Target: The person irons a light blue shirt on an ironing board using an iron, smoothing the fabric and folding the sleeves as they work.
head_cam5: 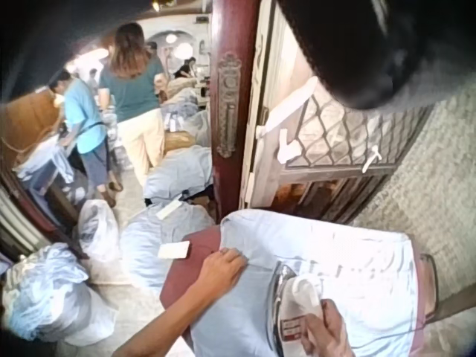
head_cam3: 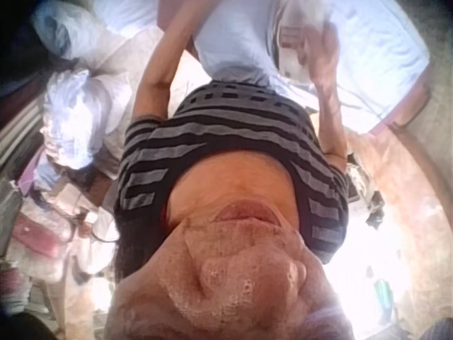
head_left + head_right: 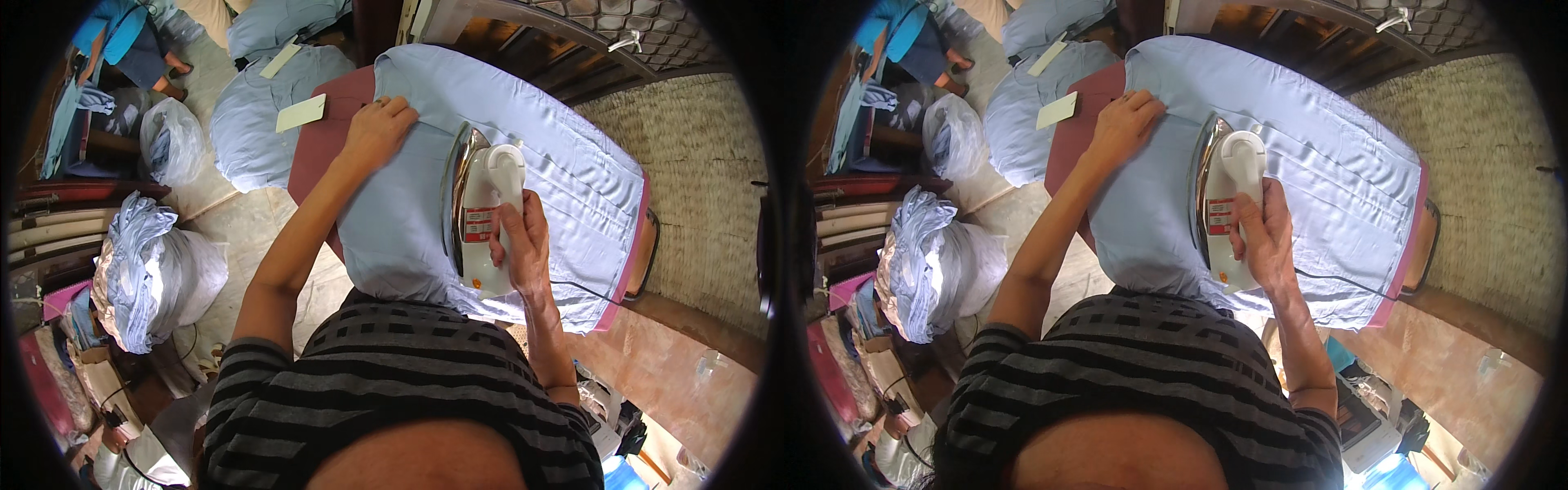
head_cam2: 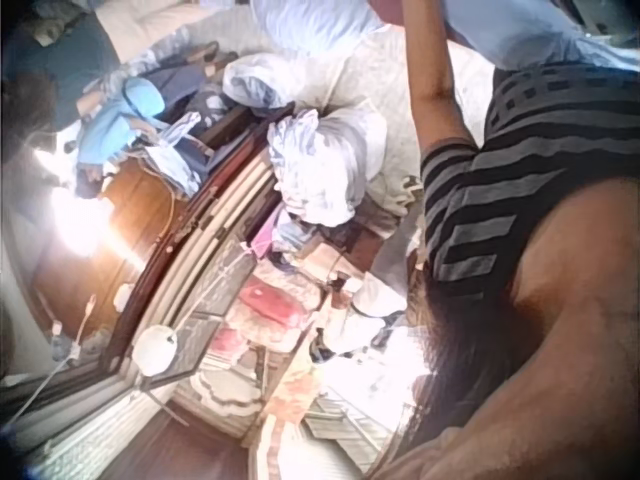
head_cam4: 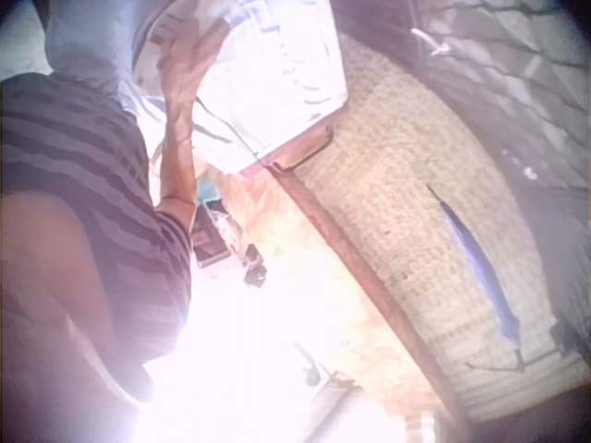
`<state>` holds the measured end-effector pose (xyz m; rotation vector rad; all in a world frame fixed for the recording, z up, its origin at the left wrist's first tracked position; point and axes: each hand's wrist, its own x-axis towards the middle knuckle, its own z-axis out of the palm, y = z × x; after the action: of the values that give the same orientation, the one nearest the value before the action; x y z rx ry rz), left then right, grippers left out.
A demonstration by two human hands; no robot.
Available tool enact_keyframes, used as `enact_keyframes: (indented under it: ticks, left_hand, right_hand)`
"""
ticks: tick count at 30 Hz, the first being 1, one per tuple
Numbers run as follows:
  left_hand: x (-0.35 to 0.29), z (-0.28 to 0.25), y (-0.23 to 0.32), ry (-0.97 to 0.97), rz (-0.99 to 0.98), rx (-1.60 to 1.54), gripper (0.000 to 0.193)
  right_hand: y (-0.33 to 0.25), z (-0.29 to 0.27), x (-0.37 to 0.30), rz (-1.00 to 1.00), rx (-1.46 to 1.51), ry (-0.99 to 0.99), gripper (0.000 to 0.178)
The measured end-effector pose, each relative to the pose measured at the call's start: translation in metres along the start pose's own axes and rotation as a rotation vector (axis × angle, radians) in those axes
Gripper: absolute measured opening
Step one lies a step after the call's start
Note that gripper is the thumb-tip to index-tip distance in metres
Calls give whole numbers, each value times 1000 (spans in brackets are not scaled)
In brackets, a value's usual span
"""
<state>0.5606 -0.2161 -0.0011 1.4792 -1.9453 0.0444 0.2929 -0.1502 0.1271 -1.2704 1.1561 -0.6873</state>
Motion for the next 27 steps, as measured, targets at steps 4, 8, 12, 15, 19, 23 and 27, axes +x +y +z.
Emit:
enact_keyframes:
  ticks: [4, 8, 12, 15, 19, 23, 27]
  left_hand:
    - [-3, -2, 1, 80, 5, -52, 9]
    - [-2, -9, -6, 36, -90, -221, 20]
    - [0, -11, -14, 6, -118, -314, 23]
    - [-2, -9, -16, 29, -113, -333, 24]
    - [-4, -9, -14, 42, -190, -360, 21]
    - [-5, -10, -6, 191, -275, -463, 25]
    - [-8, -11, 1, 222, -217, -373, 31]
  right_hand:
    - [-4, 10, 10, -24, 26, -53, 32]
    - [-5, 28, 30, -24, 53, -57, 27]
    - [1, 47, 53, -17, 80, -67, 25]
    - [5, 56, 63, 8, 63, -94, 27]
    - [6, 60, 63, 4, 15, -93, 23]
    - [3, 60, 66, 9, 13, -99, 23]
    - [4, 60, 66, 28, 30, -88, 23]
